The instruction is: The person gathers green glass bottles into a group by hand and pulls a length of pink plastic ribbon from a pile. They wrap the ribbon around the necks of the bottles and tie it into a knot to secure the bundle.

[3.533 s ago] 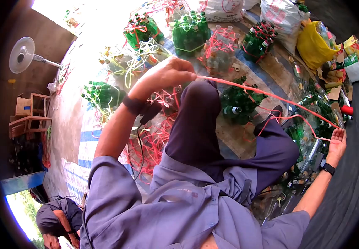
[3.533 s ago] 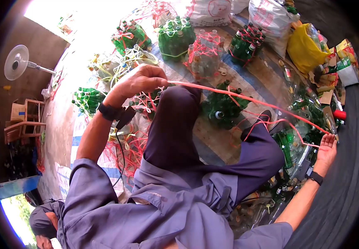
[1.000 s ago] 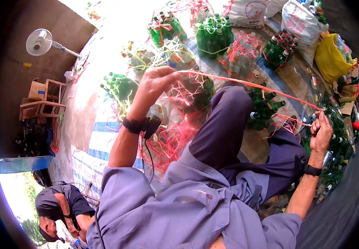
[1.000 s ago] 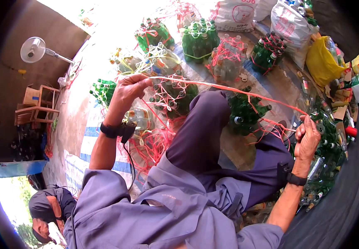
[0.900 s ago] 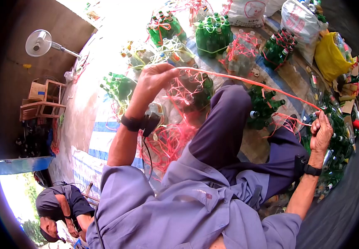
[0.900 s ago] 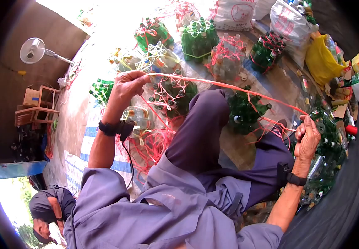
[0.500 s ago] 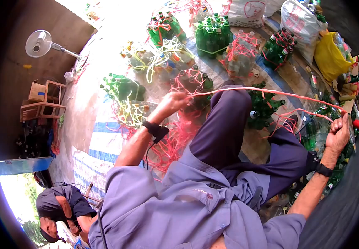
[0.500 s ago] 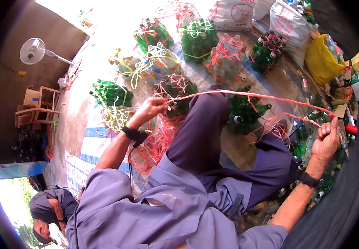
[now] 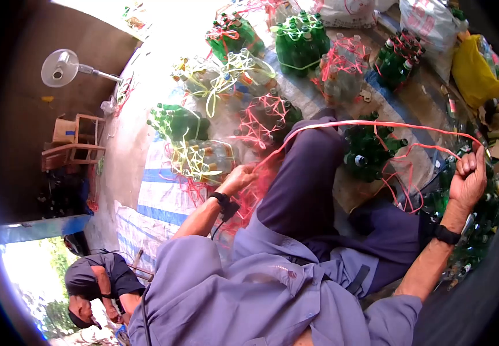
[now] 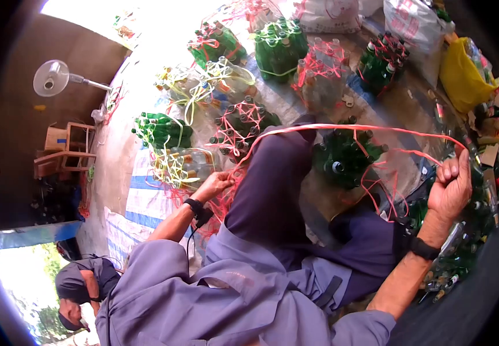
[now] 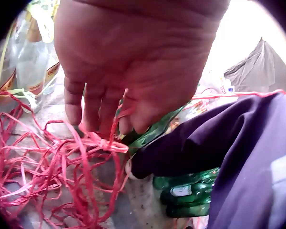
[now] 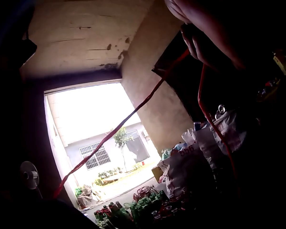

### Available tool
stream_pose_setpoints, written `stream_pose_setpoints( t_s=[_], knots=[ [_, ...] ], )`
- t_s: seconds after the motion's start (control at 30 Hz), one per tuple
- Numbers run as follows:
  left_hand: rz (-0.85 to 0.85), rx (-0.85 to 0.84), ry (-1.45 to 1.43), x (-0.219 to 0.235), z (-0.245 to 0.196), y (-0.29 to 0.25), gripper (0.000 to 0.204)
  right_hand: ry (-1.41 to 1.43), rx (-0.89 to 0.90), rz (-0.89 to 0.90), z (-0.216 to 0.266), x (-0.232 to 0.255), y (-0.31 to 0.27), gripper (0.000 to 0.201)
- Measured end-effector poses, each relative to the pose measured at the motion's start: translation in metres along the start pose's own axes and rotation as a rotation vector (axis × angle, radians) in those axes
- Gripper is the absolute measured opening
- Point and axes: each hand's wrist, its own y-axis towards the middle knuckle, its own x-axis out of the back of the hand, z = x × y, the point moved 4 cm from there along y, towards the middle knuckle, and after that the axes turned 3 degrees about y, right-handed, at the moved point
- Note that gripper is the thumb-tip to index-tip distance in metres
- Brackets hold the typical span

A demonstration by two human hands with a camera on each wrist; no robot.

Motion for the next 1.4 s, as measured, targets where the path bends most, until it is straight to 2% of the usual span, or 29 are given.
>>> stream_pose_setpoints(
  t_s=[0.07, 0.1, 0.2, 0.27, 0.3, 0.37, 0.43, 0.47, 0.53, 0.57, 0.6, 0.67, 0.73, 0.8, 0.83, 0.87, 0.97, 1.07, 1.1, 1.13, 1.2, 1.23, 1.27, 1.33, 1.4],
  knots=[
    [-0.036, 0.056, 0.289, -0.007, 0.008, -0.001, 0.025, 0.001, -0.014, -0.029, -0.011, -0.003, -0.001, 0.028],
    [-0.095, 0.001, 0.236, -0.011, -0.020, -0.013, 0.026, -0.007, -0.024, -0.015, -0.014, -0.005, -0.001, 0.027],
    [-0.026, 0.004, 0.159, -0.022, 0.041, 0.006, 0.029, -0.001, -0.090, 0.042, -0.018, 0.001, 0.005, 0.026],
    [-0.049, 0.066, 0.219, -0.026, 0.044, 0.006, 0.028, 0.016, -0.121, 0.029, -0.017, 0.005, 0.008, 0.025],
    [-0.076, 0.050, 0.177, -0.027, 0.066, 0.011, 0.028, 0.013, -0.111, 0.013, -0.014, 0.009, 0.009, 0.024],
    [-0.109, 0.045, 0.142, -0.023, 0.078, 0.014, 0.028, 0.014, -0.088, 0.033, -0.007, 0.021, 0.014, 0.021],
    [-0.090, 0.293, -0.323, -0.020, 0.077, 0.009, 0.018, 0.028, -0.079, 0.032, -0.001, 0.026, 0.020, 0.022],
    [-0.101, 0.305, -0.324, -0.018, 0.074, 0.005, 0.018, 0.041, -0.093, 0.054, -0.002, 0.027, 0.023, 0.022],
    [-0.291, 0.352, 0.247, -0.005, 0.026, -0.005, 0.019, 0.047, -0.119, 0.083, -0.007, 0.030, 0.032, 0.023],
    [-0.359, 0.323, 0.041, 0.001, 0.058, -0.006, 0.019, 0.040, -0.135, 0.080, -0.010, 0.028, 0.036, 0.023],
    [-0.424, 0.265, 0.083, 0.003, 0.047, -0.010, 0.020, 0.032, -0.151, 0.077, -0.013, 0.028, 0.038, 0.023],
    [-0.540, 0.257, -0.084, 0.017, 0.080, -0.023, 0.017, 0.051, -0.199, 0.110, -0.021, 0.030, 0.046, 0.024],
    [-0.661, 0.331, -0.156, 0.031, 0.063, -0.044, 0.015, 0.073, -0.230, 0.145, -0.026, 0.029, 0.050, 0.024],
    [-0.753, 0.332, -0.242, 0.044, 0.032, -0.064, 0.015, 0.060, -0.237, 0.119, -0.029, 0.025, 0.048, 0.023],
    [-0.776, 0.309, -0.201, 0.048, 0.026, -0.067, 0.016, 0.066, -0.232, 0.135, -0.027, 0.021, 0.043, 0.024],
    [-0.852, 0.272, -0.346, 0.056, 0.023, -0.080, 0.019, 0.071, -0.226, 0.142, -0.026, 0.020, 0.041, 0.024],
    [-0.896, 0.206, -0.341, 0.074, 0.008, -0.098, 0.020, 0.047, -0.166, 0.097, -0.014, 0.043, 0.038, 0.024],
    [-0.865, 0.105, -0.294, 0.085, -0.016, -0.103, 0.018, 0.066, -0.082, 0.062, 0.001, 0.080, 0.043, 0.024],
    [-0.839, 0.007, -0.310, 0.089, -0.012, -0.099, 0.023, 0.070, -0.073, 0.036, 0.005, 0.091, 0.045, 0.024],
    [-0.844, -0.008, -0.316, 0.091, -0.016, -0.098, 0.023, 0.076, -0.063, 0.011, 0.008, 0.101, 0.048, 0.023],
    [-0.764, -0.010, -0.446, 0.089, -0.035, -0.093, 0.031, 0.061, -0.067, -0.016, 0.009, 0.126, 0.059, 0.024],
    [-0.732, 0.054, -0.390, 0.088, -0.053, -0.096, 0.038, 0.040, -0.084, -0.055, 0.007, 0.133, 0.061, 0.024],
    [-0.735, 0.045, -0.401, 0.088, -0.077, -0.102, 0.038, -0.029, -0.087, -0.140, 0.004, 0.135, 0.061, 0.026],
    [-0.547, 0.143, -0.428, 0.084, -0.110, -0.106, 0.040, -0.156, -0.079, -0.189, -0.002, 0.136, 0.063, 0.028],
    [-0.493, 0.055, -0.486, 0.080, -0.112, -0.097, 0.037, -0.360, -0.104, -0.174, -0.010, 0.144, 0.069, 0.027]
  ],
)
